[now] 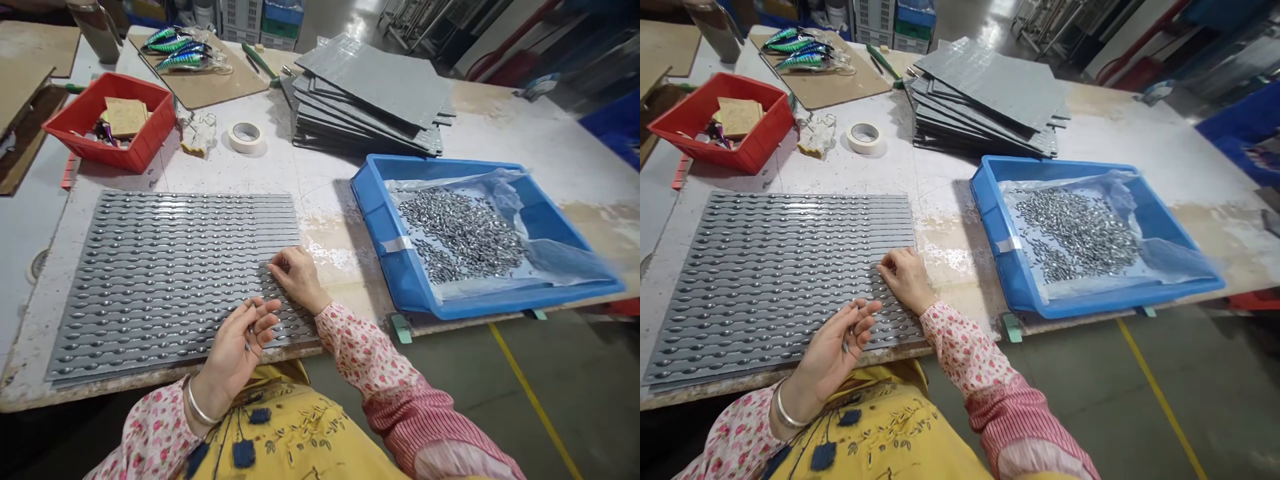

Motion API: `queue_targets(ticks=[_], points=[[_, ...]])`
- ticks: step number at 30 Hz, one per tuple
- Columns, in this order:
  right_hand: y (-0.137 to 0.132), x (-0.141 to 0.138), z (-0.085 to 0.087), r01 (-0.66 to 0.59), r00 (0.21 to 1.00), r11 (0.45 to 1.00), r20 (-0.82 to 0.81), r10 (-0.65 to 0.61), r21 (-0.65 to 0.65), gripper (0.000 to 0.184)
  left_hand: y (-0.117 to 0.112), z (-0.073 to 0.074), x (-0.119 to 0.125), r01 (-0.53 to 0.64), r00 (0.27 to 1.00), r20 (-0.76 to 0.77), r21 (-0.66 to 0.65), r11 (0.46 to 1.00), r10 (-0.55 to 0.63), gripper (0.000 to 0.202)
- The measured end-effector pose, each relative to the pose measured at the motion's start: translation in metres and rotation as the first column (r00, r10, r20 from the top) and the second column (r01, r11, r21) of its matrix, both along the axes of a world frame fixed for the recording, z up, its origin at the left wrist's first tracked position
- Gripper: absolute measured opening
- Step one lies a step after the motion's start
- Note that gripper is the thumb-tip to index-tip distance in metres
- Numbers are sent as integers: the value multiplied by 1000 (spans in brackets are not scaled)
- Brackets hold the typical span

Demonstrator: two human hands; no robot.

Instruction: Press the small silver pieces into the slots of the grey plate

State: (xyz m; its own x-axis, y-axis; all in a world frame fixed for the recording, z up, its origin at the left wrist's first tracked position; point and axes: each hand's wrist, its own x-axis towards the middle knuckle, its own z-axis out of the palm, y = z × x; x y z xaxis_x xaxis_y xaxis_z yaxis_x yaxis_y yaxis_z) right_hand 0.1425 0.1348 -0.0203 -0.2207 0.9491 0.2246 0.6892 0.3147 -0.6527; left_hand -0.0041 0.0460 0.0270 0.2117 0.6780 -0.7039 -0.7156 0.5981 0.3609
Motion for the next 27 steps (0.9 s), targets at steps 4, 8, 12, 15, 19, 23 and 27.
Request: queue_targets(ticks=[4, 8, 12, 15, 19, 23, 27], points=[[-14, 8, 20, -227, 930, 962, -326, 169, -150, 12, -1, 0, 1, 35, 999, -30, 53, 998, -33, 14], [-26, 15, 37, -415, 859, 901, -381, 343, -123, 11, 0, -1, 4, 36, 999, -19, 75, 997, -34, 17], [-32, 16, 41, -407, 870, 910, -338, 360, -77, 11, 0, -4, 5, 32, 996, -79, 59, 998, -28, 25], [-36, 14, 39, -357, 890, 927, -344, 300, -115, 10, 0, -6, 6, 17, 990, -141, 62, 998, -8, 22], [-45, 5, 34, -323, 860, 907, -483, 162, -272, 14, 0, -8, 6, -9, 987, -160, 86, 996, 22, 21], [-54, -4, 29, -346, 696, 845, -715, -59, -407, 18, -1, -8, 7, -50, 994, -96, 63, 997, 56, 22], [-59, -10, 29, -372, 621, 829, -776, -112, -417, 19, -1, -7, 8, -76, 995, -58, 10, 997, 76, 25]])
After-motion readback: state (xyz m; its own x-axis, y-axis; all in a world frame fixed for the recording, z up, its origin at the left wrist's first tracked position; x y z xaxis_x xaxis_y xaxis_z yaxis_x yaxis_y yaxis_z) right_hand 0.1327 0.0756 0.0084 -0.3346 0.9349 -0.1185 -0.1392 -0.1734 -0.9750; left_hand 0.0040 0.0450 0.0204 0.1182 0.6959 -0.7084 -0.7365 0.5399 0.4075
